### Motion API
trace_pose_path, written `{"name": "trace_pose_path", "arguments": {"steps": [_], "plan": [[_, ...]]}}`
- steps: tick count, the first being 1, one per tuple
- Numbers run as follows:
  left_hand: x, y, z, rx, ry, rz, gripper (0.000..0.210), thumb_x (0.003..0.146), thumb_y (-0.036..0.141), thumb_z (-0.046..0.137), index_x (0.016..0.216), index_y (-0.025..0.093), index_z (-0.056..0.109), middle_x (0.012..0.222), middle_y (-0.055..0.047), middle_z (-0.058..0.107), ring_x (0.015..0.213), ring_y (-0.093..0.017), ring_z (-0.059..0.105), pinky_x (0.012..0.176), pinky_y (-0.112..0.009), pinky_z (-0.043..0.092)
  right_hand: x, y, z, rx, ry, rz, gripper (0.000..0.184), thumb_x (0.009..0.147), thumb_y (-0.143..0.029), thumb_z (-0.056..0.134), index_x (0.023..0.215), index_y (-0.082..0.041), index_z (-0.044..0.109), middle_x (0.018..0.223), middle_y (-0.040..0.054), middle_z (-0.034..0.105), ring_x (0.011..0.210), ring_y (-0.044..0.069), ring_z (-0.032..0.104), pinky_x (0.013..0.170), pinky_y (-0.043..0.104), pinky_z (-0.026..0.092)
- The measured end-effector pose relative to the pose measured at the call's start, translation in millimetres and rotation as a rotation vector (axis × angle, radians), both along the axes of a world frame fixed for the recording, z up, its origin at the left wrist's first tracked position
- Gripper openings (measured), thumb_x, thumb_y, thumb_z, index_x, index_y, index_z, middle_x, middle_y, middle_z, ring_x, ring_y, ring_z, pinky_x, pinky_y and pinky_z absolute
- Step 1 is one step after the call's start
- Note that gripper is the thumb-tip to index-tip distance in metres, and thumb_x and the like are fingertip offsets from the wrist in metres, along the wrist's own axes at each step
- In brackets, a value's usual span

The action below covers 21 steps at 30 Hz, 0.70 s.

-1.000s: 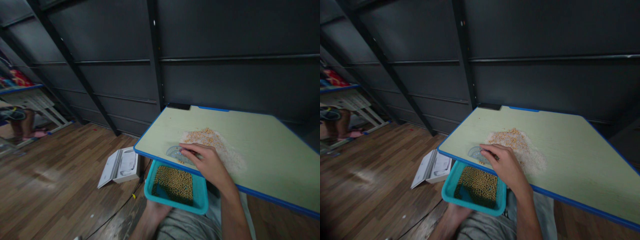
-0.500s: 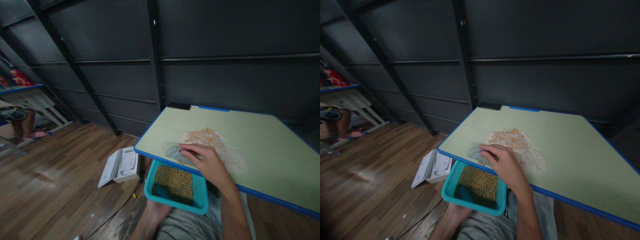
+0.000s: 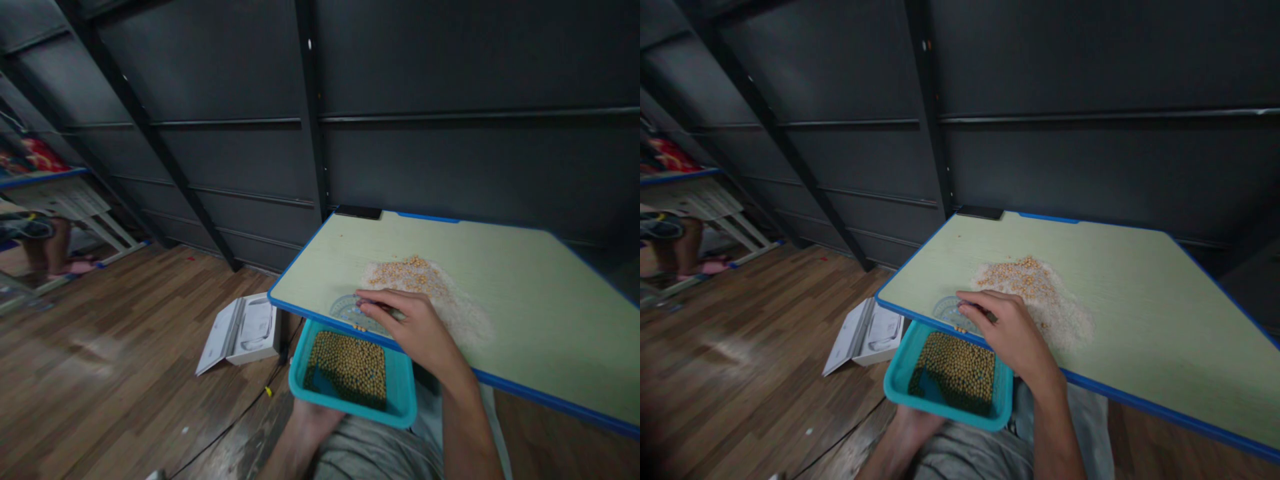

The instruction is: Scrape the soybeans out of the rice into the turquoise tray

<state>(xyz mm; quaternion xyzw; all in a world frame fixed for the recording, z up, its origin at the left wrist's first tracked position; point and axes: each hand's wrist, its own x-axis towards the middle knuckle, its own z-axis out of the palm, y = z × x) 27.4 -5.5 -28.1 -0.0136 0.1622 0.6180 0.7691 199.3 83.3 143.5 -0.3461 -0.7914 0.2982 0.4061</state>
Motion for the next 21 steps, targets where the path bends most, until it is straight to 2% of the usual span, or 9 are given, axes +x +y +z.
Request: {"name": "trace_pose_path", "arguments": {"steps": [5, 9, 13, 16, 21], "plan": [[3, 1, 12.5, 0.029, -0.013, 0.006, 0.045, 0.09, 0.041, 0.051, 0.129, 0.02, 0.061, 0.127, -0.014, 0.072, 0.11, -0.033, 0.068, 0.105, -0.056, 0.044, 0, 0, 0.2, -0.002, -0.011, 0.021, 0.024, 0.092, -0.023, 0.065, 0.111, -0.032, 0.076, 0.109, -0.0015, 0.078, 0.1, 0.02, 0.073, 0.093, 0.038, 0.055], [6, 1, 19.8, 0.028, -0.015, 0.005, 0.049, 0.09, 0.045, 0.051, 0.131, 0.018, 0.06, 0.125, -0.016, 0.073, 0.109, -0.034, 0.068, 0.106, -0.059, 0.043, 0, 1, -2.4, 0.007, -0.023, 0.01, 0.023, 0.092, -0.023, 0.065, 0.111, -0.031, 0.076, 0.109, -0.0006, 0.078, 0.1, 0.02, 0.073, 0.093, 0.038, 0.055], [6, -1, 17.9, 0.016, 0.001, 0.0, 0.053, 0.092, 0.05, 0.048, 0.132, 0.017, 0.059, 0.124, -0.017, 0.073, 0.109, -0.035, 0.068, 0.106, -0.061, 0.042, 0, 3, -6.2, 0.036, -0.02, -0.045, 0.022, 0.093, -0.024, 0.065, 0.111, -0.029, 0.076, 0.11, 0.0006, 0.078, 0.1, 0.02, 0.073, 0.093, 0.038, 0.055], [5, -1, 14.6, -0.06, 0.055, 0.037, 0.063, 0.087, 0.062, 0.051, 0.128, 0.015, 0.062, 0.122, -0.02, 0.073, 0.111, -0.037, 0.067, 0.106, -0.064, 0.042, 1, 6, -7.8, 0.067, -0.026, -0.099, 0.022, 0.092, -0.023, 0.065, 0.111, -0.027, 0.076, 0.11, 0.002, 0.078, 0.1, 0.021, 0.073, 0.092, 0.038, 0.056], [6, 0, 12.0, -0.109, 0.128, 0.068, 0.068, 0.083, 0.067, 0.053, 0.123, 0.013, 0.066, 0.123, -0.022, 0.072, 0.114, -0.039, 0.065, 0.105, -0.065, 0.043, 4, 8, -7.6, 0.102, -0.049, -0.173, 0.021, 0.092, -0.022, 0.065, 0.109, -0.025, 0.076, 0.11, 0.0028, 0.078, 0.101, 0.021, 0.073, 0.093, 0.038, 0.055]]}}
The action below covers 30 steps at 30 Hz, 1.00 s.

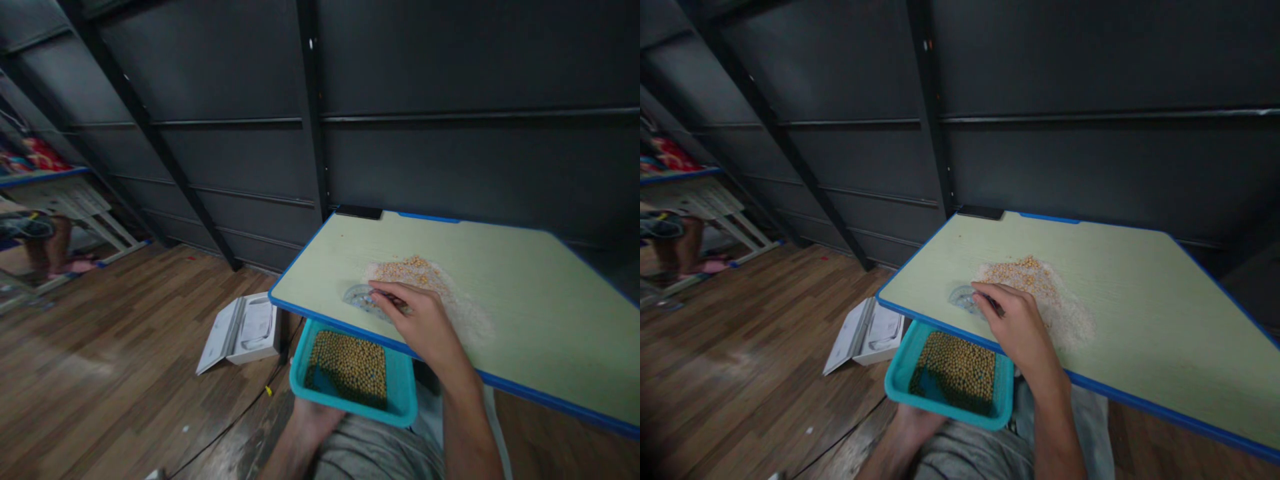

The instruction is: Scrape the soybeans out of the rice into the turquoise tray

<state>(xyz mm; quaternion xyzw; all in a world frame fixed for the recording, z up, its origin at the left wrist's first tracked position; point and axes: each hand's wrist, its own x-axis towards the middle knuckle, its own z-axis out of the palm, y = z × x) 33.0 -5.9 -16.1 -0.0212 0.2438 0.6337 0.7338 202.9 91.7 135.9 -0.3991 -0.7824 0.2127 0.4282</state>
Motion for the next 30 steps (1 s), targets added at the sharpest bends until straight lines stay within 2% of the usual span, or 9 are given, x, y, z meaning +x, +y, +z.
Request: {"name": "trace_pose_path", "arguments": {"steps": [6, 10, 16, 20, 26, 30], "plan": [[-4, 0, -9.6, 0.013, -0.106, -0.048, 0.07, 0.081, 0.07, 0.054, 0.123, 0.015, 0.066, 0.122, -0.02, 0.074, 0.114, -0.038, 0.066, 0.104, -0.062, 0.045, 5, -2, 1.7, 0.02, 0.01, -0.027, 0.019, 0.091, -0.021, 0.065, 0.106, -0.024, 0.077, 0.106, 0.0026, 0.079, 0.096, 0.02, 0.074, 0.088, 0.035, 0.056], [-6, -1, -13.6, 0.007, -0.062, -0.053, 0.07, 0.083, 0.069, 0.051, 0.123, 0.014, 0.065, 0.121, -0.019, 0.074, 0.111, -0.036, 0.068, 0.105, -0.06, 0.045, 5, -2, 2.1, 0.054, 0.043, -0.055, 0.02, 0.091, -0.022, 0.064, 0.107, -0.024, 0.076, 0.109, 0.0033, 0.078, 0.098, 0.02, 0.073, 0.09, 0.036, 0.056], [-7, -1, -4.3, 0.047, -0.014, -0.052, 0.055, 0.094, 0.052, 0.042, 0.116, 0.01, 0.07, 0.112, -0.018, 0.078, 0.103, -0.032, 0.071, 0.104, -0.054, 0.046, -1, 9, 3.3, 0.061, 0.043, -0.126, 0.021, 0.092, -0.023, 0.063, 0.109, -0.021, 0.076, 0.11, 0.0055, 0.078, 0.097, 0.023, 0.073, 0.088, 0.039, 0.057], [-10, 0, 1.8, 0.065, -0.005, -0.065, 0.049, 0.094, 0.046, 0.044, 0.118, 0.011, 0.069, 0.105, -0.014, 0.08, 0.101, -0.031, 0.071, 0.104, -0.053, 0.046, -8, 15, 4.1, 0.042, 0.027, -0.115, 0.021, 0.092, -0.024, 0.062, 0.108, -0.022, 0.076, 0.109, 0.0052, 0.078, 0.096, 0.024, 0.073, 0.088, 0.041, 0.057], [-12, 0, 6.6, 0.071, -0.007, -0.08, 0.049, 0.096, 0.044, 0.041, 0.121, 0.012, 0.068, 0.12, -0.015, 0.076, 0.102, -0.03, 0.071, 0.104, -0.051, 0.046, -15, 16, -1.1, 0.012, 0.005, -0.092, 0.022, 0.093, -0.024, 0.062, 0.11, -0.023, 0.075, 0.112, 0.0051, 0.077, 0.099, 0.024, 0.072, 0.089, 0.041, 0.056], [-12, 2, 7.8, 0.082, 0.002, -0.077, 0.049, 0.096, 0.042, 0.041, 0.12, 0.01, 0.068, 0.115, -0.016, 0.077, 0.101, -0.03, 0.072, 0.104, -0.051, 0.047, -16, 15, -2.7, 0.0, 0.0, -0.087, 0.022, 0.093, -0.027, 0.062, 0.11, -0.025, 0.075, 0.112, 0.0043, 0.077, 0.099, 0.025, 0.072, 0.09, 0.042, 0.055]]}}
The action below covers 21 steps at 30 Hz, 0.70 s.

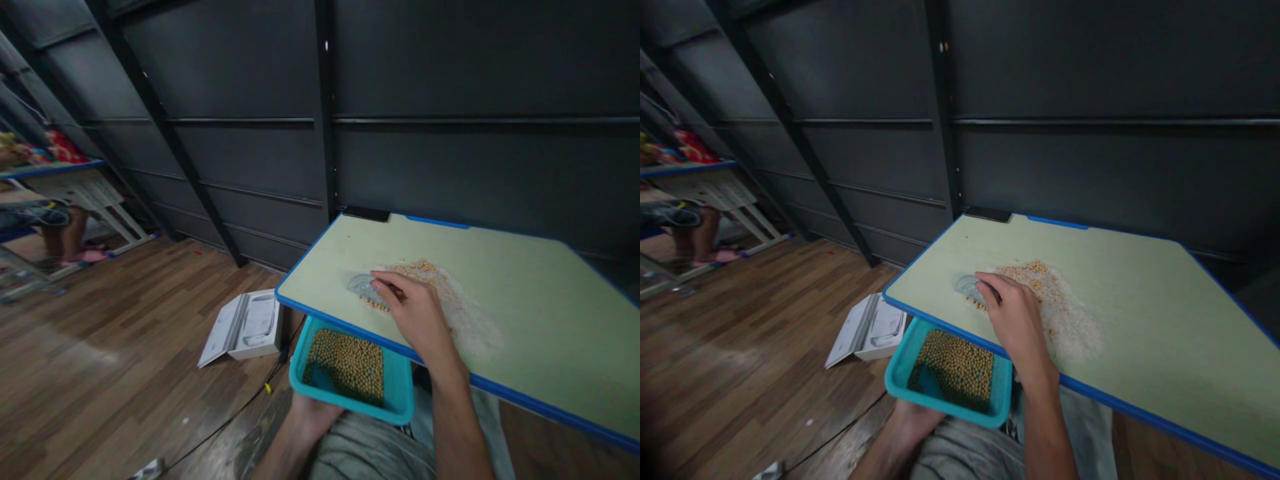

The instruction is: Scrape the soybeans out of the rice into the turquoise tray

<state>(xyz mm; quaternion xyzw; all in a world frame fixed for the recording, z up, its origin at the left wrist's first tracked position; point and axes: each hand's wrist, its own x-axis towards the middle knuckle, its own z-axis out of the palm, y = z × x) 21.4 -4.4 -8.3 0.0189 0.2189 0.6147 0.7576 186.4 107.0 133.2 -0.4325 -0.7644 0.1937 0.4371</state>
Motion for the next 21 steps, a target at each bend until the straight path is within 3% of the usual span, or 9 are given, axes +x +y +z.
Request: {"name": "trace_pose_path", "arguments": {"steps": [10, 21], "plan": [[-6, 0, -10.1, 0.005, -0.024, -0.003, 0.041, 0.095, 0.037, 0.045, 0.115, 0.012, 0.07, 0.113, -0.014, 0.078, 0.1, -0.029, 0.072, 0.105, -0.051, 0.047, -5, -7, 6.2, -0.034, 0.03, 0.095, 0.02, 0.093, -0.025, 0.063, 0.109, -0.027, 0.076, 0.11, 0.0016, 0.078, 0.101, 0.021, 0.071, 0.093, 0.038, 0.052], [-8, 1, -11.2, 0.019, -0.024, 0.011, 0.04, 0.093, 0.039, 0.051, 0.12, 0.015, 0.068, 0.12, -0.015, 0.076, 0.115, -0.031, 0.066, 0.109, -0.054, 0.042, -12, -9, 8.4, -0.008, 0.03, 0.149, 0.021, 0.093, -0.022, 0.062, 0.108, -0.029, 0.076, 0.111, -0.0005, 0.078, 0.102, 0.02, 0.071, 0.094, 0.037, 0.051]]}}
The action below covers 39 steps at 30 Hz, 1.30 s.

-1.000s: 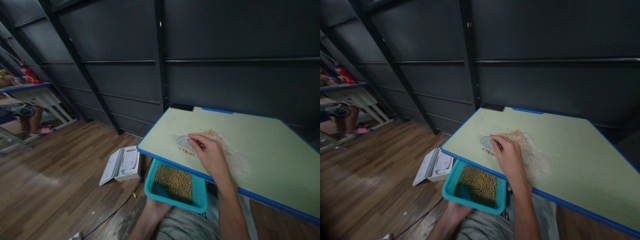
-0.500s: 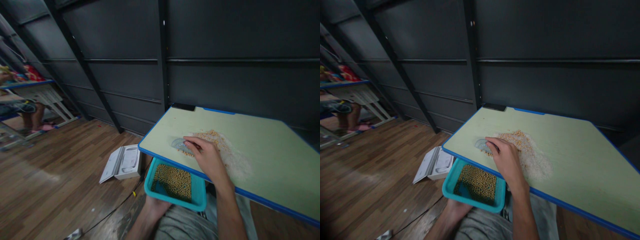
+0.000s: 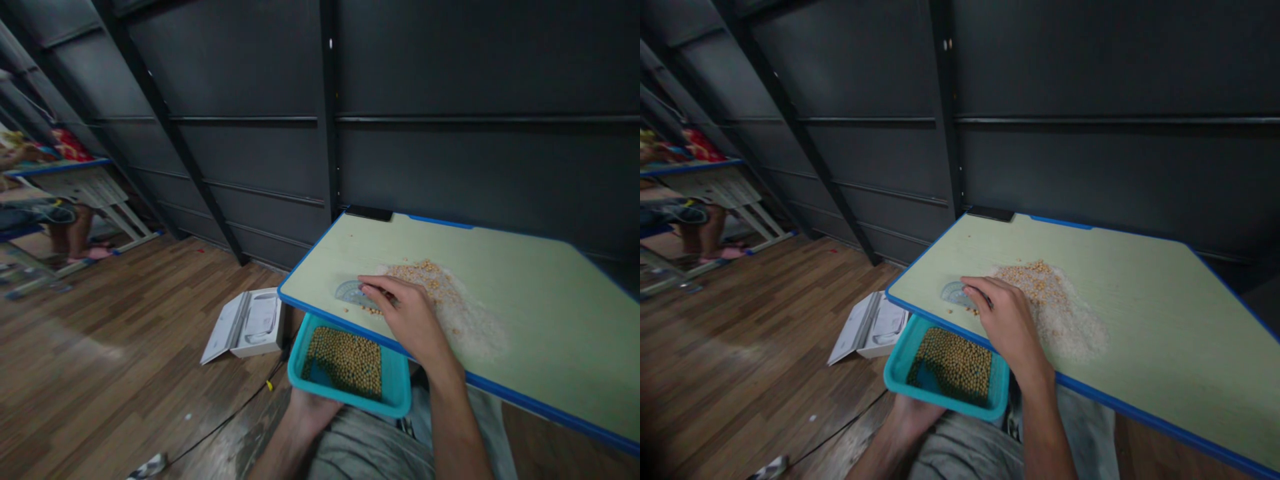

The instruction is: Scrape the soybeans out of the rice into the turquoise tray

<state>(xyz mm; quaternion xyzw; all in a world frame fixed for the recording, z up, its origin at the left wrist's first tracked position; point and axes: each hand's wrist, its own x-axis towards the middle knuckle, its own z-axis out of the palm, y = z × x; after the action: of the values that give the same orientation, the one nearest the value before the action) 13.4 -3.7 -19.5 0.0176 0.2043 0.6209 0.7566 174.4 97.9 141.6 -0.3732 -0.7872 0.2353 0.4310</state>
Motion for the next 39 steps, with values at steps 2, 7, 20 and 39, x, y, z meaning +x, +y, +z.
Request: {"name": "trace_pose_path", "arguments": {"steps": [2, 7, 20, 39], "plan": [[-2, 1, -1.9, -0.004, -0.009, -0.004, 0.041, 0.092, 0.042, 0.052, 0.12, 0.016, 0.068, 0.118, -0.014, 0.077, 0.119, -0.031, 0.064, 0.111, -0.054, 0.04, -2, 0, 0.9, -0.003, 0.0, 0.011, 0.021, 0.093, -0.022, 0.062, 0.108, -0.029, 0.076, 0.11, -0.0005, 0.078, 0.102, 0.02, 0.071, 0.094, 0.037, 0.051], [-4, 2, 1.2, 0.006, -0.019, -0.009, 0.042, 0.092, 0.041, 0.051, 0.12, 0.015, 0.067, 0.119, -0.015, 0.076, 0.121, -0.032, 0.063, 0.112, -0.056, 0.038, -7, 0, 2.2, -0.009, 0.007, 0.041, 0.022, 0.093, -0.02, 0.062, 0.108, -0.027, 0.076, 0.109, 0.0006, 0.078, 0.1, 0.019, 0.071, 0.092, 0.037, 0.052], [-12, 0, 6.3, 0.036, -0.042, -0.009, 0.046, 0.095, 0.042, 0.047, 0.13, 0.014, 0.061, 0.12, -0.014, 0.076, 0.12, -0.03, 0.064, 0.112, -0.053, 0.04, -24, -2, 9.4, -0.049, -0.013, 0.068, 0.024, 0.09, -0.024, 0.061, 0.105, -0.032, 0.078, 0.107, 0.0043, 0.078, 0.1, 0.025, 0.073, 0.094, 0.048, 0.054], [-11, 1, 8.9, 0.006, -0.061, 0.019, 0.05, 0.095, 0.042, 0.048, 0.136, 0.014, 0.055, 0.121, -0.014, 0.075, 0.117, -0.031, 0.066, 0.108, -0.052, 0.043, -28, -6, 12.8, -0.104, -0.026, 0.129, 0.023, 0.09, -0.024, 0.06, 0.101, -0.033, 0.079, 0.102, 0.0023, 0.079, 0.097, 0.024, 0.073, 0.09, 0.045, 0.057]]}}
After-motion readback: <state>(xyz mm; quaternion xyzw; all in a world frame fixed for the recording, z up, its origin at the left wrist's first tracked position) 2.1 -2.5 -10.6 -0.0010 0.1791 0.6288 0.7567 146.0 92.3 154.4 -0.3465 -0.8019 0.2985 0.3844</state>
